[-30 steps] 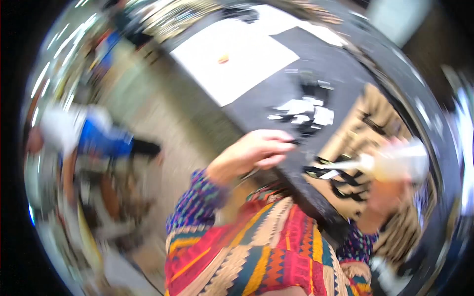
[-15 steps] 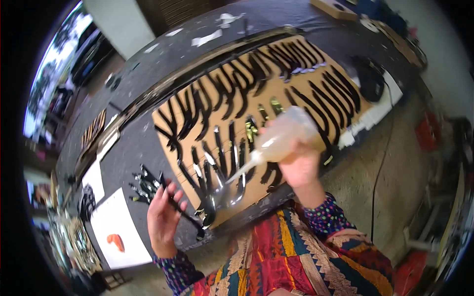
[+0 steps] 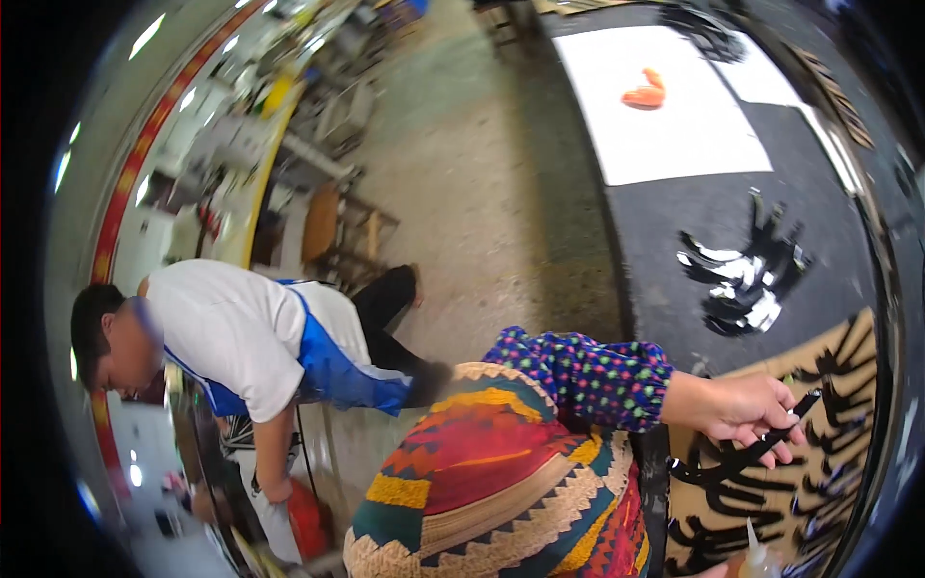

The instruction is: The recorder applies adhesive to individual black shoe components using a plastic squeeze bottle.

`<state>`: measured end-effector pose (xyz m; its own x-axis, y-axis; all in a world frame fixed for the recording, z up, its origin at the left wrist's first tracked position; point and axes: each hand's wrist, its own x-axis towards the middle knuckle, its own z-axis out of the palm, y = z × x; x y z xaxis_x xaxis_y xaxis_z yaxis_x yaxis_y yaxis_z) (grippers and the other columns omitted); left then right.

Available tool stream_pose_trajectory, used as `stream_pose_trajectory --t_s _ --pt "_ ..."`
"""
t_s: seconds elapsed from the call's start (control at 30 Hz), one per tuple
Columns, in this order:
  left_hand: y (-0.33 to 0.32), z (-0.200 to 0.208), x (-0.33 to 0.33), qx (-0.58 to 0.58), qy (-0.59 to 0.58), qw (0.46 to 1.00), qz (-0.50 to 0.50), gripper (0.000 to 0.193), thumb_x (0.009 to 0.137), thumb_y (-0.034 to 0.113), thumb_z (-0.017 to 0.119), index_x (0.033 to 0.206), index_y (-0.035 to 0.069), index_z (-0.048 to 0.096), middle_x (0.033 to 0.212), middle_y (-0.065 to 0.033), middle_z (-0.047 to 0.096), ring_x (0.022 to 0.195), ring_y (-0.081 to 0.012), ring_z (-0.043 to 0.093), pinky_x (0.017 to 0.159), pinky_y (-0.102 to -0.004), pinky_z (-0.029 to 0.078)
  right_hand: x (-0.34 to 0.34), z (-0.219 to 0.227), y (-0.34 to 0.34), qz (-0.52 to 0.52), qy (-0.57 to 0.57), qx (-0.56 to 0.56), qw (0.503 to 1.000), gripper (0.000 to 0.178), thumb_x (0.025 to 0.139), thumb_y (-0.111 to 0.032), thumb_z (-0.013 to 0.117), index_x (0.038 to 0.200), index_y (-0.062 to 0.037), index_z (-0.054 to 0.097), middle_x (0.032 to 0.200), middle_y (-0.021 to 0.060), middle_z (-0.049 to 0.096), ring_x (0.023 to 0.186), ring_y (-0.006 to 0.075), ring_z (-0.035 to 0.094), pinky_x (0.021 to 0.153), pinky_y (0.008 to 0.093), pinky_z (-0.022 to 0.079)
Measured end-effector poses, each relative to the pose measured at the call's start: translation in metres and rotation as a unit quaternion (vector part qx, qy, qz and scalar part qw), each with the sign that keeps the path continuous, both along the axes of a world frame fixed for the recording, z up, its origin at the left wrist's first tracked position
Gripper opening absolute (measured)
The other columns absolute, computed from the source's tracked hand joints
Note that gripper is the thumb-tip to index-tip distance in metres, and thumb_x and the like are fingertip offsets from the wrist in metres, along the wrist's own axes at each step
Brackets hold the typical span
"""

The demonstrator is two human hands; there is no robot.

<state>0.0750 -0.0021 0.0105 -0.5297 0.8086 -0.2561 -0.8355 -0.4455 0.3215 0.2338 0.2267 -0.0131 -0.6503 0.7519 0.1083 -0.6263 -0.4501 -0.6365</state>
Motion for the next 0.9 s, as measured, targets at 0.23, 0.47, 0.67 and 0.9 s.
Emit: stream_pose_trajectory --t_s 0.23,0.47,0.67,0.9 --pt "-0.006 -0.035 -0.023 0.018 -0.063 0.992 0.109 0.019 0.086 0.006 0.047 0.102 -0.001 0.038 0.092 -0.0168 0.055 0.073 -0.0272 0.062 0.059 -0.0381 0.055 -0.068 -0.027 0.004 0.118 -0.07 -0.006 0.991 0.054 0.076 -0.023 0.055 0.12 0.0021 0.038 0.124 0.0204 0.04 0.115 0.0348 0.037 0.099 0.0513 0.027" --pt "-0.007 -0.017 -0.031 0.002 -0.078 0.988 0.132 0.029 0.084 0.003 0.045 0.11 -0.002 0.033 0.092 -0.0186 0.053 0.073 -0.0308 0.06 0.059 -0.0462 0.053 -0.091 -0.047 0.009 0.18 -0.09 -0.025 0.979 0.063 0.076 -0.024 0.059 0.127 0.0003 0.03 0.13 0.019 0.034 0.121 0.0326 0.032 0.102 0.0507 0.023" --pt "-0.004 -0.02 -0.029 0.009 -0.057 0.994 0.095 0.026 0.083 0.003 0.047 0.106 -0.002 0.034 0.097 -0.0194 0.051 0.077 -0.0285 0.06 0.058 -0.0442 0.053 -0.045 -0.041 0.038 0.136 -0.087 -0.07 0.984 0.072 0.075 -0.025 0.062 0.132 -0.0012 0.024 0.135 0.0179 0.029 0.126 0.0308 0.027 0.104 0.0503 0.02" --pt "0.033 -0.02 -0.014 -0.095 -0.009 0.994 -0.043 0.018 0.089 0.014 0.048 0.101 0.003 0.041 0.118 -0.0165 0.05 0.098 -0.0223 0.056 0.076 -0.0355 0.051 0.046 -0.027 0.027 -0.015 0.013 -0.059 0.998 0.072 0.072 -0.029 0.07 0.128 -0.0061 0.032 0.127 0.0118 0.038 0.118 0.028 0.036 0.095 0.0507 0.032"
